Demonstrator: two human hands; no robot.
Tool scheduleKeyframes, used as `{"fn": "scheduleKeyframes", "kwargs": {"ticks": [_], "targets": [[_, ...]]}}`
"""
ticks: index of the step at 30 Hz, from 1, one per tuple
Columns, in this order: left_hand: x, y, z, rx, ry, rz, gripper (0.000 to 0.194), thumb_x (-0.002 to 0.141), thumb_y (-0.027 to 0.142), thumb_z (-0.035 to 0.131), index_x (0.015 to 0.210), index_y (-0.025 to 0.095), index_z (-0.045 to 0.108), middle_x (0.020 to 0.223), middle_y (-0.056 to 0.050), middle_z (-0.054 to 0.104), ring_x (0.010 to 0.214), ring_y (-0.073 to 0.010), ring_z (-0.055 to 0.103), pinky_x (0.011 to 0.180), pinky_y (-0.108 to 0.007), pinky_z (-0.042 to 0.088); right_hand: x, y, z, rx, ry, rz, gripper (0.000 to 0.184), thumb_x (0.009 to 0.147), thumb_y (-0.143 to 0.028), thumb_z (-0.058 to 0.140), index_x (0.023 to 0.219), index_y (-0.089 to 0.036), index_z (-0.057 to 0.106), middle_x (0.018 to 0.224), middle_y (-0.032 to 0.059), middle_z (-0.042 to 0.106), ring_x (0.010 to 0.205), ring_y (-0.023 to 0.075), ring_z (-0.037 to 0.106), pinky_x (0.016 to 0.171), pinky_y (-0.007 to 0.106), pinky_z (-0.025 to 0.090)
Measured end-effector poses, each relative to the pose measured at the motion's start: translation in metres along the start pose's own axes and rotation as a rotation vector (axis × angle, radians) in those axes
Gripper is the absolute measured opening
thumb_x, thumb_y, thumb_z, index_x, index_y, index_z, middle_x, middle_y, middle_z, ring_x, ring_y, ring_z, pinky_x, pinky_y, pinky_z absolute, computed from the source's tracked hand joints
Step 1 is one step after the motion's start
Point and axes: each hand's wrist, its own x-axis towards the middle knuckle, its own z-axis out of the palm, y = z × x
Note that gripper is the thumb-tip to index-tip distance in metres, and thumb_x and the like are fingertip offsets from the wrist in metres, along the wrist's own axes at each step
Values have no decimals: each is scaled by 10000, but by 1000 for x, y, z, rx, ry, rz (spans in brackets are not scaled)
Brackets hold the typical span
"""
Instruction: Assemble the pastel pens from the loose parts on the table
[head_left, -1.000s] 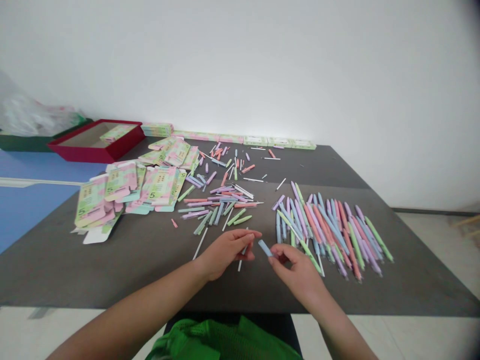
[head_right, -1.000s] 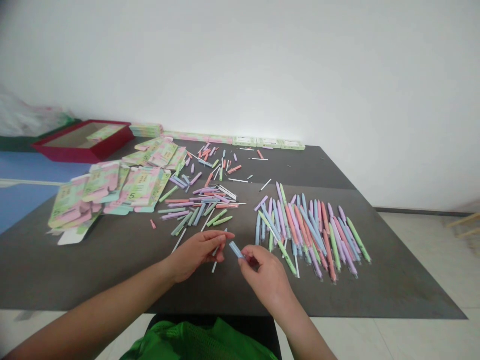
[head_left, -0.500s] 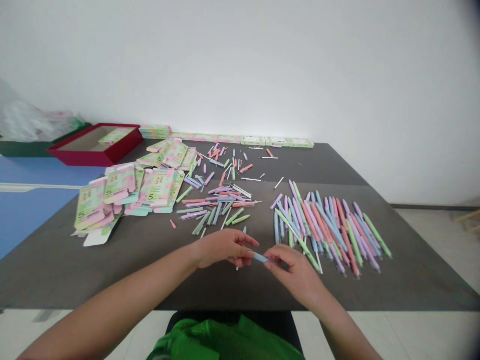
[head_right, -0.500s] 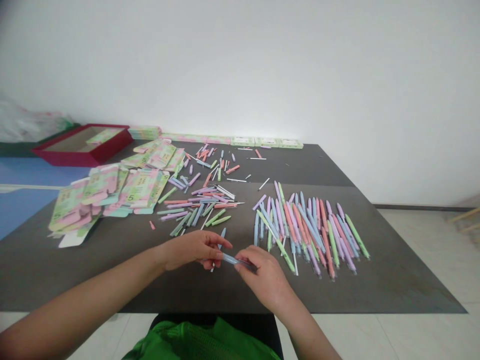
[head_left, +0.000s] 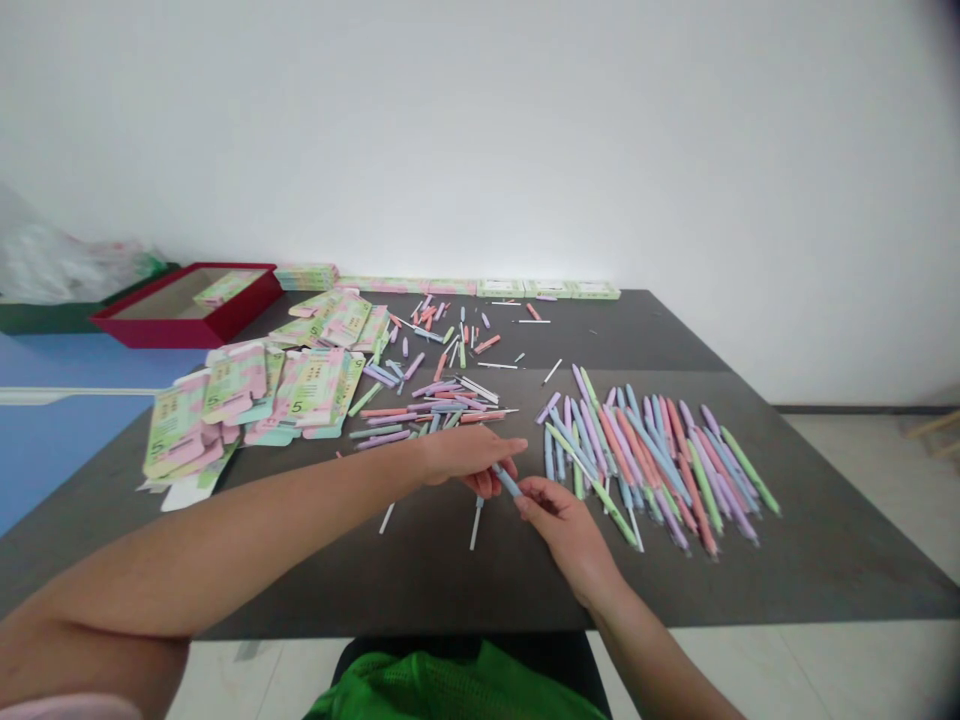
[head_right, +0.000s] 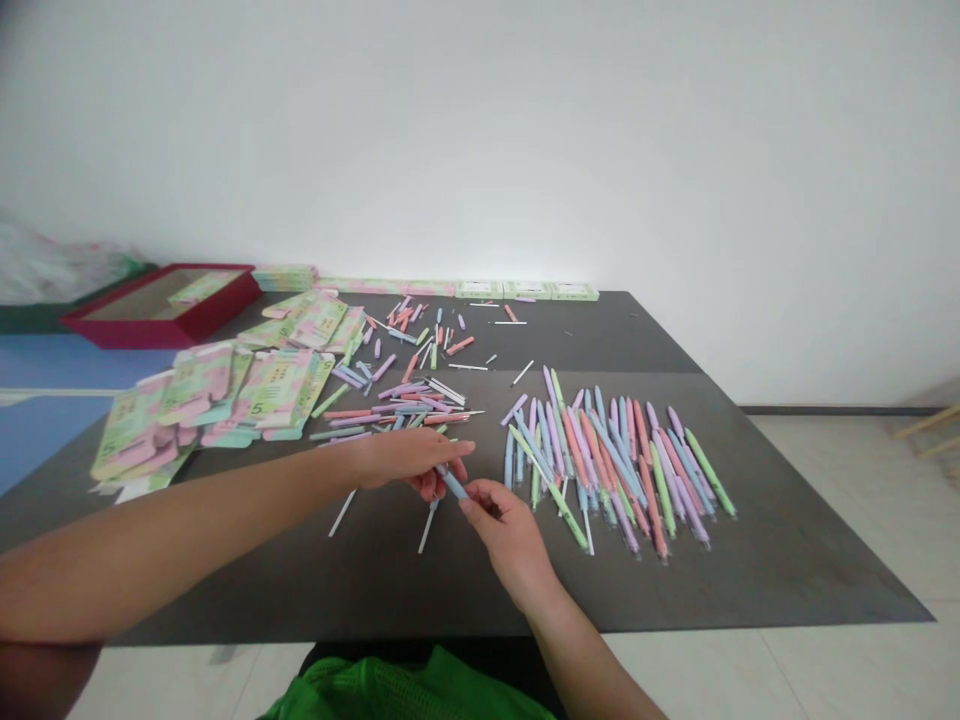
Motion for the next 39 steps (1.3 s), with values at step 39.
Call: {"fn": "scheduleKeyframes", "kwargs": {"ticks": [39], "targets": [[-7, -59, 13, -627, 312, 104, 258, 751, 391, 599, 744, 139, 545, 668, -2, 596, 521, -64, 562, 560, -187, 460, -45, 8, -8, -241, 178, 10, 172, 776, -320, 573, 830, -177, 653, 707, 21, 614, 654, 160, 561, 622, 245, 437]]}}
